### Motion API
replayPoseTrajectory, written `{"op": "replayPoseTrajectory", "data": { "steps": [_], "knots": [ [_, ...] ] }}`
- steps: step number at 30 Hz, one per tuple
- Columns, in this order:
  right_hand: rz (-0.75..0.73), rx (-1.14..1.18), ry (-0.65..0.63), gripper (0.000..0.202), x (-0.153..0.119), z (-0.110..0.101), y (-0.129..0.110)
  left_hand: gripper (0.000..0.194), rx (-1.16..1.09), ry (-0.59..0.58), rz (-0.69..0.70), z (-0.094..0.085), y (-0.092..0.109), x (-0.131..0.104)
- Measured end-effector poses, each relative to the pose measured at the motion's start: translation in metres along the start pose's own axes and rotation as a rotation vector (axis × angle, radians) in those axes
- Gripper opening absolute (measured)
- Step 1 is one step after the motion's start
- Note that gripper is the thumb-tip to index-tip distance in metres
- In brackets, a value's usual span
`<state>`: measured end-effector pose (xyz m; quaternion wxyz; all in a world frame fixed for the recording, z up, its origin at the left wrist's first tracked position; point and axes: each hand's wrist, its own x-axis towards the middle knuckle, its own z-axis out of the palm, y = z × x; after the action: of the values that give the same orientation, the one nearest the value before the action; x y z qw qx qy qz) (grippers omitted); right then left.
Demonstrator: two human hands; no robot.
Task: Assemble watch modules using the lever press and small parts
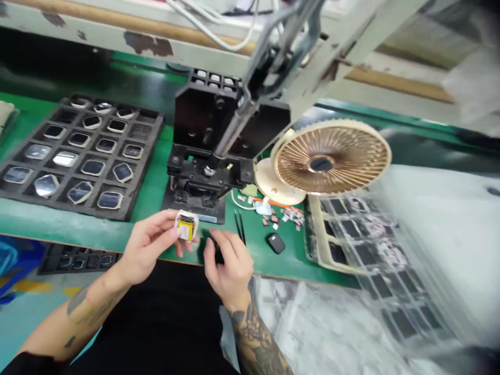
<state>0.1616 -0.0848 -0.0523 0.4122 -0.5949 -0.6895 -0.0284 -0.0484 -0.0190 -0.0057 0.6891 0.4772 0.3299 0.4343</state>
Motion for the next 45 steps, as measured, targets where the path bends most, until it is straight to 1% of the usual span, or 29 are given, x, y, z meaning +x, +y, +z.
{"op": "replayPoseTrajectory", "data": {
  "steps": [2, 4, 5, 7, 10, 12, 14, 15, 16, 18, 19, 21, 22, 24, 25, 26, 27, 29, 30, 31, 32, 34, 36, 38, 41, 45],
  "knots": [
    [0.049, 0.026, 0.053, 0.028, 0.003, -0.014, 0.004, 0.031, -0.093, -0.083, -0.101, 0.015, -0.02, 0.004],
    [0.072, -0.058, 0.092, 0.028, 0.007, -0.029, 0.011, 0.036, -0.098, -0.119, -0.153, 0.024, -0.03, 0.013],
    [0.079, -0.131, 0.084, 0.028, 0.008, -0.035, 0.016, 0.036, -0.071, -0.123, -0.166, 0.026, -0.033, 0.018],
    [0.105, -0.306, -0.012, 0.03, 0.012, -0.043, 0.026, 0.032, 0.017, -0.127, -0.173, 0.028, -0.033, 0.023],
    [0.127, -0.516, -0.222, 0.041, 0.014, -0.04, 0.038, 0.024, 0.124, -0.135, -0.177, 0.026, -0.031, 0.024],
    [0.123, -0.519, -0.307, 0.043, 0.015, -0.034, 0.043, 0.024, 0.147, -0.125, -0.182, 0.025, -0.032, 0.022],
    [0.113, -0.451, -0.337, 0.044, 0.014, -0.031, 0.045, 0.023, 0.157, -0.111, -0.186, 0.024, -0.033, 0.02],
    [0.109, -0.403, -0.331, 0.042, 0.014, -0.031, 0.045, 0.023, 0.16, -0.105, -0.187, 0.024, -0.035, 0.019],
    [0.112, -0.342, -0.306, 0.039, 0.014, -0.033, 0.045, 0.022, 0.159, -0.1, -0.19, 0.024, -0.036, 0.019],
    [0.15, -0.156, -0.204, 0.03, 0.014, -0.038, 0.043, 0.02, 0.142, -0.091, -0.197, 0.024, -0.037, 0.018],
    [0.178, -0.021, -0.133, 0.027, 0.014, -0.04, 0.041, 0.02, 0.128, -0.09, -0.199, 0.024, -0.037, 0.019],
    [0.23, 0.308, -0.011, 0.028, 0.015, -0.042, 0.035, 0.02, 0.1, -0.101, -0.195, 0.024, -0.036, 0.019],
    [0.242, 0.485, 0.024, 0.03, 0.016, -0.04, 0.031, 0.021, 0.088, -0.106, -0.191, 0.025, -0.035, 0.019],
    [0.244, 0.794, 0.047, 0.031, 0.017, -0.031, 0.02, 0.021, 0.07, -0.095, -0.18, 0.027, -0.032, 0.019],
    [0.245, 0.896, 0.066, 0.03, 0.017, -0.024, 0.015, 0.021, 0.067, -0.077, -0.176, 0.028, -0.03, 0.019],
    [0.243, 0.947, 0.102, 0.031, 0.017, -0.017, 0.009, 0.021, 0.07, -0.055, -0.17, 0.03, -0.029, 0.019],
    [0.233, 0.949, 0.173, 0.03, 0.017, -0.01, 0.004, 0.021, 0.08, -0.033, -0.163, 0.032, -0.028, 0.019],
    [0.176, 0.846, 0.332, 0.027, 0.016, 0.002, -0.004, 0.02, 0.104, 0.003, -0.145, 0.036, -0.028, 0.018],
    [0.139, 0.778, 0.384, 0.026, 0.014, 0.005, -0.006, 0.02, 0.117, 0.015, -0.136, 0.037, -0.029, 0.018],
    [0.111, 0.719, 0.405, 0.027, 0.013, 0.007, -0.008, 0.019, 0.128, 0.025, -0.128, 0.038, -0.03, 0.017],
    [0.096, 0.678, 0.399, 0.029, 0.012, 0.008, -0.008, 0.018, 0.137, 0.033, -0.121, 0.039, -0.031, 0.016],
    [0.116, 0.638, 0.353, 0.036, 0.009, 0.006, -0.007, 0.017, 0.149, 0.042, -0.107, 0.039, -0.034, 0.015],
    [0.162, 0.615, 0.322, 0.041, 0.006, 0.004, -0.004, 0.023, 0.16, 0.049, -0.088, 0.039, -0.036, 0.013],
    [0.208, 0.615, 0.293, 0.04, 0.004, 0.004, -0.003, 0.028, 0.172, 0.062, -0.069, 0.04, -0.038, 0.012],
    [0.253, 0.661, 0.307, 0.038, 0.002, 0.008, -0.002, 0.023, 0.201, 0.074, -0.044, 0.04, -0.04, 0.011],
    [0.216, 0.671, 0.341, 0.036, 0.0, 0.012, -0.002, 0.019, 0.242, 0.071, -0.012, 0.04, -0.039, 0.011]
  ]
}}
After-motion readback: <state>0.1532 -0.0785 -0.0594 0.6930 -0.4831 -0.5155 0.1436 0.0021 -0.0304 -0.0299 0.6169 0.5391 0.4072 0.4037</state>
